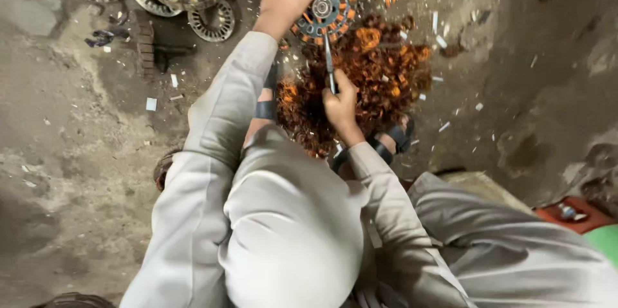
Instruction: The person uses pliers to cut copper wire segments from a circular metal component. The person repeatedly cuts and removes wire pieces, accumulating a pile of copper shavings on the floor.
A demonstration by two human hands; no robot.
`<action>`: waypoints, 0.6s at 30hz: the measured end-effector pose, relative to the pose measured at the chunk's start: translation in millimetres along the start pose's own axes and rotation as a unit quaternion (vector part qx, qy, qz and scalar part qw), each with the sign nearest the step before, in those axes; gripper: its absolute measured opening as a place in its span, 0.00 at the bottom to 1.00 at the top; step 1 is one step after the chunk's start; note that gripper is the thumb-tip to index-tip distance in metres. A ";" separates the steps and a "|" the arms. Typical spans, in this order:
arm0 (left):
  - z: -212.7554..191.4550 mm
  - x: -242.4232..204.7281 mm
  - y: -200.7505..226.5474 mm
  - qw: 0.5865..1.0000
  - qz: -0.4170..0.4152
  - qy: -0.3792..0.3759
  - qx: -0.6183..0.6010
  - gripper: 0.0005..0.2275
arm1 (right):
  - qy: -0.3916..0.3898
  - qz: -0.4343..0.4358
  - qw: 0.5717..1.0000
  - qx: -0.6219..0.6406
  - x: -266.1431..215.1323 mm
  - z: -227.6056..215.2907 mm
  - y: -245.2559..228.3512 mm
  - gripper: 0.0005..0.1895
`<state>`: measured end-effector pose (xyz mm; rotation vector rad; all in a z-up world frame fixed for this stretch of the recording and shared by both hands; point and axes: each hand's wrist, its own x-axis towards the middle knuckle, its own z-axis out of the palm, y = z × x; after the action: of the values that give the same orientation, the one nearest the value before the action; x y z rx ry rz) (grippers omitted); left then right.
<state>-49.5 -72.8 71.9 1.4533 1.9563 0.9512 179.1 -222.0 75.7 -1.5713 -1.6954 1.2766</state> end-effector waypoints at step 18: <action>-6.5 20.2 -4.1 0.998 -0.051 -0.006 -0.024 0.35 | 0.051 0.276 0.938 0.204 16.1 -21.7 -48.2 0.16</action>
<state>-62.7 -55.7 72.7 1.3161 1.9666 0.9348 170.7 -195.2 123.4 -1.8649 -0.8585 1.6462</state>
